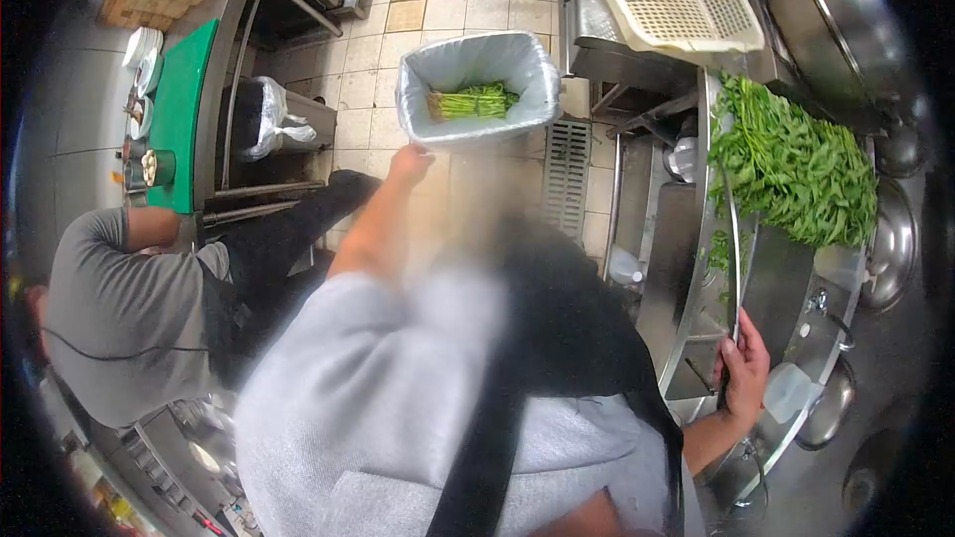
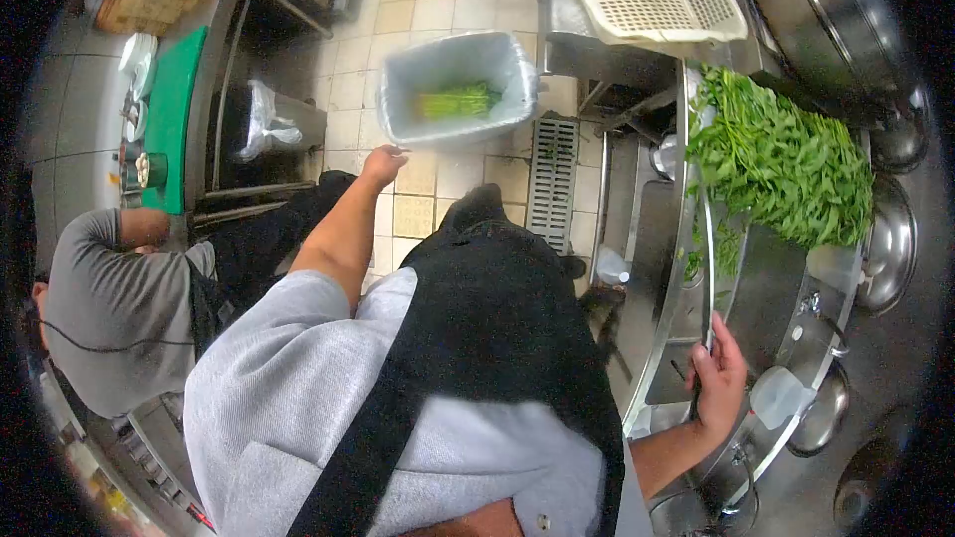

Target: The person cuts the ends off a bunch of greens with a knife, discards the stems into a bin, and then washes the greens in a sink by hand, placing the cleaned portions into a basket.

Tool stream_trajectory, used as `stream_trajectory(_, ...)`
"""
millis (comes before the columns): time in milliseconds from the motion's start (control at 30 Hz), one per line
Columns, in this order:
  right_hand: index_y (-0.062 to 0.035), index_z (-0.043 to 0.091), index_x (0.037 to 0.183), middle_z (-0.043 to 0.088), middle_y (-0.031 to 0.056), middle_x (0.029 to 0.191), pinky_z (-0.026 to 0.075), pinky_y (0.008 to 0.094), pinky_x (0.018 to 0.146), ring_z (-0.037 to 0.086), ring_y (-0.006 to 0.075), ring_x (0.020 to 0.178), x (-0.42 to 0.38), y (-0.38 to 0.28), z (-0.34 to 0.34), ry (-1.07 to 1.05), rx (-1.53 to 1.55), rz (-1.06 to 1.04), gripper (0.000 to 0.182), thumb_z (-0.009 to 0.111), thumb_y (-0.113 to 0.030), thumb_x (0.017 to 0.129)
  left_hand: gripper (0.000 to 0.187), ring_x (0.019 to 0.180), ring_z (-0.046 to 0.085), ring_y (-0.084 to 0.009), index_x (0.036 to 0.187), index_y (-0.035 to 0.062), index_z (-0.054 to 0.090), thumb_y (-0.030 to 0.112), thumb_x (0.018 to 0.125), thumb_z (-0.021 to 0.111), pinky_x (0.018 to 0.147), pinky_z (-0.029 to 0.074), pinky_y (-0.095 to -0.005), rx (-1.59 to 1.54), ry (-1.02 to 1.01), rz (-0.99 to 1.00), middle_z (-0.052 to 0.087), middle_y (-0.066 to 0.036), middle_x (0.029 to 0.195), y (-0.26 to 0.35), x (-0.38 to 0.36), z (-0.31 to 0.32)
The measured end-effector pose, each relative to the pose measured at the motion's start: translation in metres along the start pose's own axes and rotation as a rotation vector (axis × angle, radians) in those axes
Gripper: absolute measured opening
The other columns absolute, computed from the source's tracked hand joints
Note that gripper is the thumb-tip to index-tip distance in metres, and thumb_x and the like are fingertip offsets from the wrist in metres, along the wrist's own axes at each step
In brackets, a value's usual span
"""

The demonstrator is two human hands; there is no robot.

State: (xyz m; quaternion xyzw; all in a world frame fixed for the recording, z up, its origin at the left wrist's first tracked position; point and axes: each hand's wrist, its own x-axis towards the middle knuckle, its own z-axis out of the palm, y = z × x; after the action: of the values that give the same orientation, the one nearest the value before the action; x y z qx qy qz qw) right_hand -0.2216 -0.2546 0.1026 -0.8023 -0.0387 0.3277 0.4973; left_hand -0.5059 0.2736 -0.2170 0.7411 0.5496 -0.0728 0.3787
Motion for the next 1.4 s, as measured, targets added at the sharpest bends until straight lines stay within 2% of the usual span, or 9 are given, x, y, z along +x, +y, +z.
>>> stream_trajectory(300,-0.0012,0.049,0.137,0.055,-0.0011,0.079,0.037,0.0202,0.045,0.045,0.0048,0.053,0.069,-0.029,0.084,-0.223,-0.117,0.111,0.053,0.063,-0.005,0.086,0.058,0.114,0.060,-0.0332,0.124,-0.0012,0.059,0.033,0.078,0.072,0.097,0.046,-0.0384,-0.117,-0.044,-0.196,0.062,-0.024,0.121,-0.071,0.064,0.030)
stream_trajectory(400,-0.0033,0.050,0.137,0.056,-0.0017,0.080,0.038,0.0203,0.046,0.046,0.0042,0.054,0.086,-0.019,0.091,-0.269,-0.176,0.177,0.052,0.062,0.000,0.086,0.077,0.080,0.064,-0.0329,0.146,0.0019,0.030,0.027,0.085,0.069,0.060,0.053,-0.0449,-0.391,0.033,-0.388,0.058,-0.021,0.114,-0.101,0.101,0.070)
stream_trajectory(633,-0.0051,0.053,0.135,0.056,-0.0040,0.078,0.039,0.0212,0.047,0.046,0.0044,0.055,0.108,-0.013,0.110,-0.225,-0.329,0.307,0.051,0.062,0.002,0.086,0.063,0.090,0.063,-0.0407,0.139,0.0014,0.036,0.029,0.089,0.064,0.070,0.056,-0.0465,-1.079,0.072,-0.621,0.050,-0.025,0.128,-0.043,0.121,0.081)
stream_trajectory(767,-0.0063,0.053,0.136,0.056,-0.0036,0.077,0.039,0.0207,0.048,0.047,0.0044,0.056,0.119,0.006,0.110,-0.213,-0.359,0.356,0.051,0.063,0.001,0.086,0.047,0.096,0.063,-0.0410,0.132,0.0001,0.042,0.011,0.090,0.059,0.074,0.058,-0.0512,-1.273,0.271,-0.688,0.054,-0.024,0.124,-0.068,0.158,0.118)
stream_trajectory(900,-0.0066,0.052,0.136,0.056,-0.0035,0.076,0.039,0.0213,0.048,0.046,0.0046,0.054,0.122,0.018,0.107,-0.243,-0.378,0.354,0.052,0.064,0.000,0.086,0.060,0.106,0.057,-0.0403,0.136,-0.0043,0.030,-0.006,0.082,0.055,0.073,0.059,-0.0561,-1.228,0.288,-0.747,0.043,-0.027,0.134,-0.055,0.145,0.112)
stream_trajectory(967,-0.0069,0.052,0.136,0.055,-0.0037,0.076,0.039,0.0214,0.048,0.046,0.0047,0.055,0.121,0.025,0.101,-0.245,-0.355,0.350,0.052,0.064,0.000,0.086,0.054,0.102,0.059,-0.0401,0.133,-0.0043,0.034,-0.008,0.081,0.048,0.070,0.060,-0.0518,-1.186,0.212,-0.748,0.044,-0.028,0.132,-0.055,0.137,0.116)
stream_trajectory(1000,-0.0072,0.052,0.136,0.055,-0.0039,0.075,0.039,0.0216,0.048,0.046,0.0048,0.055,0.120,0.028,0.098,-0.245,-0.336,0.345,0.052,0.064,0.000,0.086,0.040,0.098,0.062,-0.0379,0.121,-0.0029,0.051,0.008,0.084,0.060,0.078,0.056,-0.0545,-1.229,0.286,-0.732,0.056,-0.025,0.122,-0.048,0.123,0.125)
stream_trajectory(1067,-0.0060,0.052,0.136,0.056,-0.0032,0.078,0.039,0.0211,0.047,0.047,0.0048,0.055,0.119,0.029,0.093,-0.229,-0.317,0.352,0.052,0.062,0.001,0.086,0.041,0.089,0.065,-0.0393,0.123,-0.0108,0.041,-0.007,0.083,0.048,0.065,0.062,-0.0476,-0.802,0.040,-0.264,0.055,-0.028,0.114,-0.218,0.174,0.237)
stream_trajectory(1400,-0.0122,0.054,0.135,0.053,-0.0029,0.075,0.040,0.0229,0.049,0.047,0.0065,0.058,0.120,0.049,0.081,-0.206,-0.264,0.400,0.051,0.064,-0.002,0.087,0.054,0.096,0.062,-0.0395,0.127,0.0017,0.023,-0.006,0.082,0.051,0.070,0.062,-0.0482,-0.766,0.110,-0.549,0.047,-0.027,0.120,-0.142,0.055,0.203)
